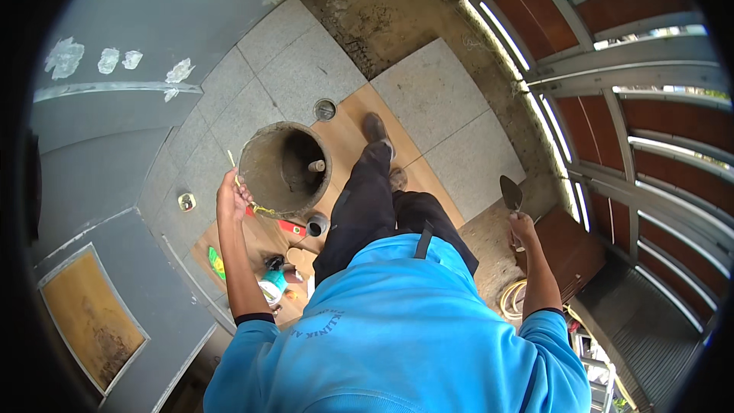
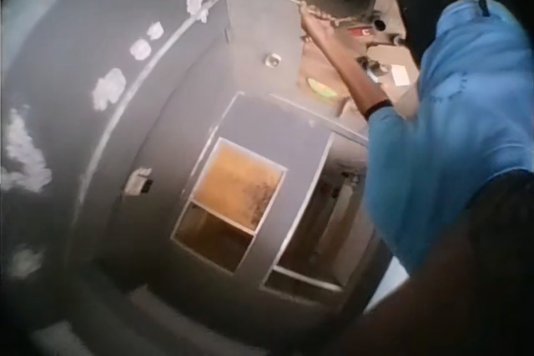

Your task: Apply mortar and install tiles on a floor area.

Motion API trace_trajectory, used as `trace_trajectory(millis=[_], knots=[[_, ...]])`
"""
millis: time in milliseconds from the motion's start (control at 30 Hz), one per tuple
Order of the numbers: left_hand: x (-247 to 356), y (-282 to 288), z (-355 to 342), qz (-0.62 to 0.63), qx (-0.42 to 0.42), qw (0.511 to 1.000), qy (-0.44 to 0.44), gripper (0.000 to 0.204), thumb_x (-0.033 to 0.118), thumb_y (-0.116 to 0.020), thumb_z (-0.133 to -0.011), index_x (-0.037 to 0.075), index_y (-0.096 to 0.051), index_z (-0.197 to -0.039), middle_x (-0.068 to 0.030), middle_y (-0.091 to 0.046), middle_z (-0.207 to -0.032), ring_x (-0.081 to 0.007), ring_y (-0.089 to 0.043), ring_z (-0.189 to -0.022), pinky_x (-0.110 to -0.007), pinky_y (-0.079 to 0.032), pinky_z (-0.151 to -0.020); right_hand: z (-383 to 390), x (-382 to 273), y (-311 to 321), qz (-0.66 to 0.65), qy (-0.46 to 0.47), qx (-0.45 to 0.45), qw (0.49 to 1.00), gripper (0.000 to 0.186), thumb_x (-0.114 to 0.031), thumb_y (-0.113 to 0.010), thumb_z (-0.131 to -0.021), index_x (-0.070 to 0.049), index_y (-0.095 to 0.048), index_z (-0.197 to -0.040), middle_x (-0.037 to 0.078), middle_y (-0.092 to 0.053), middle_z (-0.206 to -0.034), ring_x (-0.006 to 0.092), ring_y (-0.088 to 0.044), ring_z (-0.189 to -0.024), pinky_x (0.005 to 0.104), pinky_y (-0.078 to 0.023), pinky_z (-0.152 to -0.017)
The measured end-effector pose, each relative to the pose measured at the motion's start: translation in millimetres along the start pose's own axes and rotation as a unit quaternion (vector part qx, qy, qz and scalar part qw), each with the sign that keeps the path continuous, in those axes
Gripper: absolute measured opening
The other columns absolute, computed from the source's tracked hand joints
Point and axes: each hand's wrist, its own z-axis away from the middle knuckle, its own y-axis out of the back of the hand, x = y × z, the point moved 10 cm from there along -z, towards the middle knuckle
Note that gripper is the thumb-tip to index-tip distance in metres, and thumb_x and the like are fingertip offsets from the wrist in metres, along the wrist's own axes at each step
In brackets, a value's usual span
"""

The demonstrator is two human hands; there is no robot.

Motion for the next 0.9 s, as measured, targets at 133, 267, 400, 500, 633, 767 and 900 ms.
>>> trace_trajectory(millis=[133,267,400,500,633,767,900], knots=[[19,-47,-53,0.002,-0.003,1.000,0.030,0.034,0.040,-0.071,-0.089,0.013,-0.054,-0.078,0.0027,-0.041,-0.058,-0.0123,-0.039,-0.049,-0.030,-0.035,-0.050,-47,-71,9,0.101,-0.017,0.015,0.995,0.025,-0.022,-0.056,-0.096,0.001,-0.064,-0.092,0.008,-0.058,-0.058,0.0196,-0.057,-0.043,0.0378,-0.044,-0.038],[15,-160,-117,0.016,-0.055,0.995,0.077,0.032,0.037,-0.072,-0.088,0.014,-0.053,-0.077,0.0037,-0.039,-0.058,-0.0109,-0.037,-0.049,-0.029,-0.034,-0.049,-89,-13,64,0.202,0.001,0.073,0.977,0.025,-0.026,-0.060,-0.091,-0.002,-0.067,-0.092,0.010,-0.060,-0.061,0.0217,-0.059,-0.046,0.0391,-0.047,-0.041],[32,-216,-148,0.007,-0.034,0.997,0.065,0.032,0.032,-0.076,-0.085,0.013,-0.051,-0.077,0.0039,-0.039,-0.059,-0.0103,-0.037,-0.049,-0.028,-0.033,-0.046,-53,-71,5,0.086,-0.133,-0.054,0.986,0.022,-0.026,-0.063,-0.088,-0.004,-0.067,-0.089,0.010,-0.059,-0.062,0.0212,-0.058,-0.047,0.0400,-0.050,-0.042],[40,-292,-192,0.027,-0.069,0.995,0.064,0.030,0.029,-0.076,-0.085,0.013,-0.052,-0.076,0.0041,-0.040,-0.060,-0.0101,-0.037,-0.048,-0.028,-0.033,-0.046,-62,-72,11,0.062,-0.140,-0.028,0.988,0.023,-0.026,-0.062,-0.090,-0.004,-0.064,-0.088,0.009,-0.057,-0.061,0.0207,-0.056,-0.045,0.0395,-0.048,-0.041],[70,-374,-238,0.017,-0.066,0.997,0.041,0.030,0.030,-0.076,-0.084,0.013,-0.053,-0.075,0.0039,-0.041,-0.061,-0.0098,-0.037,-0.046,-0.027,-0.035,-0.044,-80,-118,16,0.065,-0.119,-0.054,0.989,0.023,-0.026,-0.059,-0.094,-0.004,-0.062,-0.087,0.009,-0.057,-0.061,0.0204,-0.056,-0.045,0.0388,-0.047,-0.040],[98,-458,-291,0.012,-0.075,0.996,0.042,0.031,0.033,-0.076,-0.084,0.016,-0.052,-0.075,0.0031,-0.041,-0.058,-0.0129,-0.041,-0.049,-0.031,-0.037,-0.051,-134,-169,27,0.083,-0.091,-0.097,0.988,0.023,-0.026,-0.060,-0.093,-0.005,-0.064,-0.088,0.010,-0.057,-0.061,0.0198,-0.058,-0.047,0.0385,-0.048,-0.041],[111,-561,-337,0.024,-0.091,0.995,0.038,0.030,0.032,-0.075,-0.085,0.015,-0.053,-0.074,0.0015,-0.044,-0.060,-0.0160,-0.044,-0.051,-0.033,-0.042,-0.052,-204,-230,56,0.164,-0.089,-0.064,0.980,0.021,-0.025,-0.063,-0.091,-0.004,-0.064,-0.089,0.009,-0.055,-0.057,0.0180,-0.056,-0.044,0.0369,-0.046,-0.041]])
